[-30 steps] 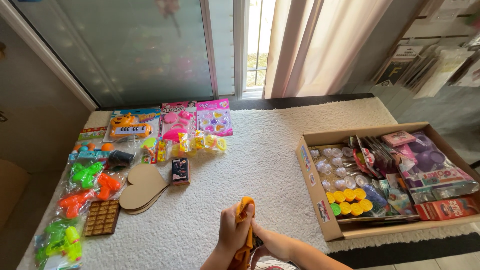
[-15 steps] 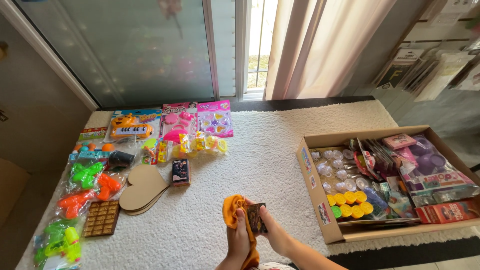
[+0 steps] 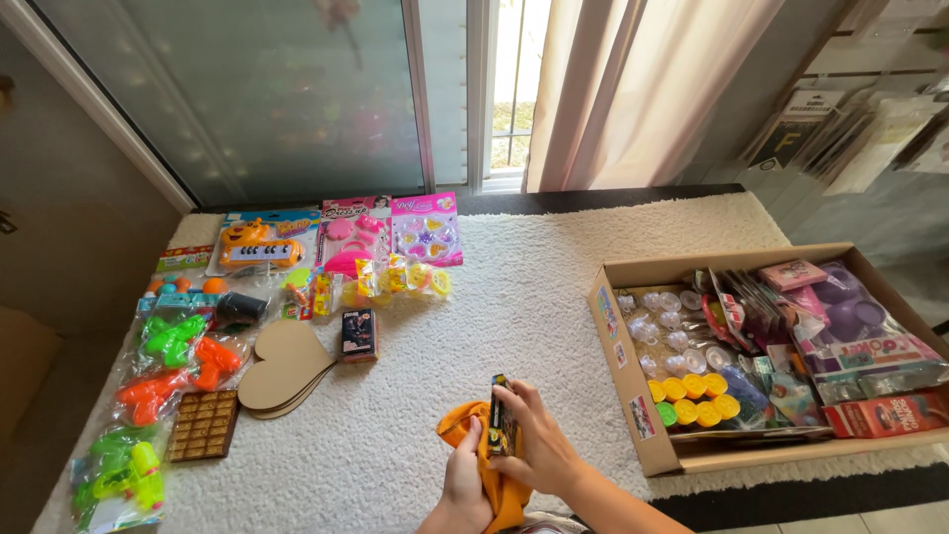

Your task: Sorting and packing various small toy packages into a cardboard box and an orange pouch

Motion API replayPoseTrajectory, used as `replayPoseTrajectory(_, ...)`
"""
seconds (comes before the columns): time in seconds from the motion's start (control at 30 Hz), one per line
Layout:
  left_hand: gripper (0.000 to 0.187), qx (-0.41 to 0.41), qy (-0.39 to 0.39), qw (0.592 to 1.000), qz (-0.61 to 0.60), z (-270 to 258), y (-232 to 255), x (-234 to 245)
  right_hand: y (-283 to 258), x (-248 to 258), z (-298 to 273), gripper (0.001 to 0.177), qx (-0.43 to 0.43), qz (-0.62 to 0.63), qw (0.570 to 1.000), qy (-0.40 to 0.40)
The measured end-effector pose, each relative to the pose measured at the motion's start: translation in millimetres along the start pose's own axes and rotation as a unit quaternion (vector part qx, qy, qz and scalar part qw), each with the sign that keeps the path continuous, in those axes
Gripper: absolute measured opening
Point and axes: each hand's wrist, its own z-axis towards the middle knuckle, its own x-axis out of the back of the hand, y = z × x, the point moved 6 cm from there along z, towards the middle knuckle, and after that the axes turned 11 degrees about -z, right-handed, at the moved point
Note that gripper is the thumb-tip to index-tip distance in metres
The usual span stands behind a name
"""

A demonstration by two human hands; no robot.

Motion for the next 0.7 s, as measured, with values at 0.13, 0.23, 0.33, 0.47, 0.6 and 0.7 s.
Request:
replayPoseTrajectory(0.13,0.057,0.013,-0.030,0.999,0.004,-2,-1,-4,9,-6,-4,0.095,-0.010,0.004,1.000,0.002)
replayPoseTrajectory(0.23,0.048,0.050,-0.055,0.997,-0.020,46,0,33,4,-9,-8,0.101,0.017,-0.021,1.000,0.013)
replayPoseTrajectory(0.33,0.041,0.010,-0.018,1.000,0.011,48,4,40,-11,-1,-10,0.092,0.071,0.015,0.997,0.015)
replayPoseTrajectory(0.47,0.026,-0.157,0.062,0.979,0.114,55,31,55,-11,-6,-17,0.095,0.069,0.014,0.997,0.040)
replayPoseTrajectory(0.6,0.037,-0.286,0.098,0.886,0.352,46,47,51,-7,-8,-16,0.087,-0.001,0.174,0.982,0.074)
replayPoseTrajectory(0.7,0.035,-0.369,0.013,0.838,0.401,32,49,25,-3,-3,-10,0.082,-0.040,0.319,0.940,0.114)
